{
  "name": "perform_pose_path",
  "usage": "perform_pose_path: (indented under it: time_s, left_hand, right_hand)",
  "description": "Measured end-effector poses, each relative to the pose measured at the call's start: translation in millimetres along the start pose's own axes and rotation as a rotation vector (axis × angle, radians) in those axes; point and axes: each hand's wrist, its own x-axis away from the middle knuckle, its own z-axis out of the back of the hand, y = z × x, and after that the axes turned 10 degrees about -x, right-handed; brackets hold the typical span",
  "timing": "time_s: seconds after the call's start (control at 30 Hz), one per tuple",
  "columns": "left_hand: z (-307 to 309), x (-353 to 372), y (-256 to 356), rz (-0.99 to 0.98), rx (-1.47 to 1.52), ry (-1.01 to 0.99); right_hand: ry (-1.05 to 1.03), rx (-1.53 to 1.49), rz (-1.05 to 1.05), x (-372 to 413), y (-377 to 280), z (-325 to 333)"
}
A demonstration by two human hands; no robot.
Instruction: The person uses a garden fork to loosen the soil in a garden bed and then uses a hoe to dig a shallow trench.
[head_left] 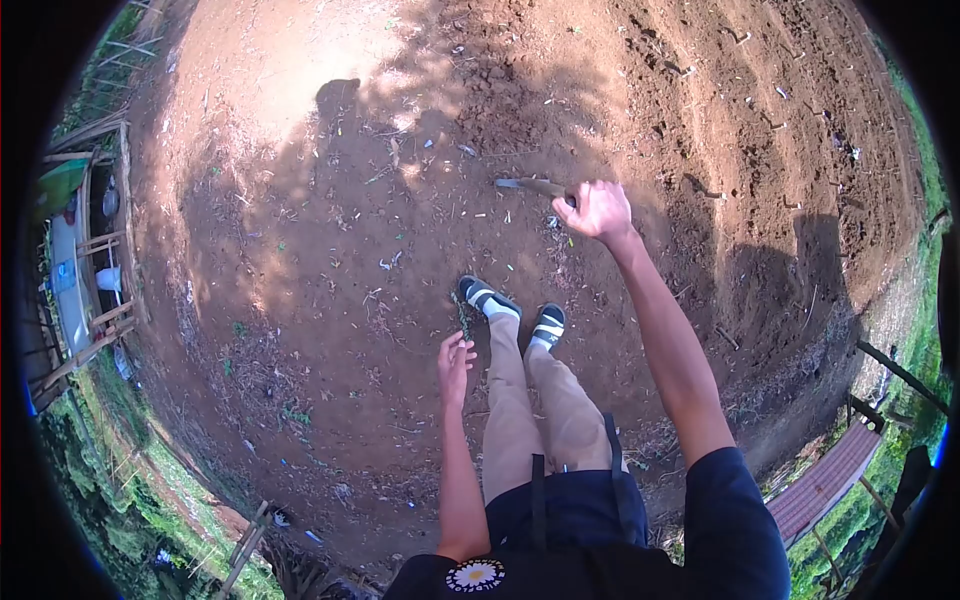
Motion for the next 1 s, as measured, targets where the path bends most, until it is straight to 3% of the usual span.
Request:
perform_pose_path:
  time_s: [0.1,0.23,0.3,0.37,0.47,0.57,0.63,0.67,0.73,0.77,0.83,0.87,1.0]
  left_hand:
    - [-11.0,21.9,15.2,-0.043,0.152,0.064]
    - [-26.9,39.7,-10.7,0.043,0.189,0.067]
    - [-36.0,39.2,-19.6,0.146,0.136,0.010]
    - [-50.0,29.8,-28.0,0.129,0.158,-0.023]
    - [-73.8,5.9,-17.9,0.153,0.173,-0.323]
    - [-86.2,-10.0,-6.2,0.094,0.118,-0.356]
    - [-82.2,-14.5,-12.2,0.079,0.111,-0.301]
    - [-75.4,-13.3,-18.0,0.081,0.117,-0.245]
    - [-54.9,-9.1,-33.2,0.121,0.089,-0.177]
    - [-39.6,-4.1,-48.9,0.171,0.037,-0.164]
    - [-10.9,3.4,-83.4,0.248,-0.062,-0.121]
    - [6.4,11.5,-98.6,0.284,-0.117,-0.093]
    - [71.6,48.1,-177.5,0.363,-0.248,-0.033]
  right_hand:
    - [0.090,-0.093,0.017,30.8,-12.4,-9.2]
    - [0.234,-0.227,0.074,68.5,-17.4,-33.6]
    - [0.297,-0.161,0.112,88.1,-14.5,-52.1]
    - [0.277,-0.159,0.116,108.7,-10.6,-73.0]
    - [0.250,-0.190,0.134,146.0,-4.0,-113.0]
    - [0.163,-0.220,0.125,193.3,-2.7,-162.6]
    - [-0.132,-0.227,-0.043,228.5,-0.2,-202.6]
    - [-0.133,-0.236,-0.044,250.2,4.1,-233.0]
    - [-0.417,-0.176,-0.123,278.8,19.0,-295.4]
    - [-0.412,-0.181,-0.119,280.0,28.6,-313.8]
    - [-0.687,0.001,-0.332,276.5,39.1,-326.9]
    - [-0.953,-0.033,-0.367,266.6,45.7,-325.8]
    - [-0.996,-0.112,-0.322,255.0,44.6,-291.5]
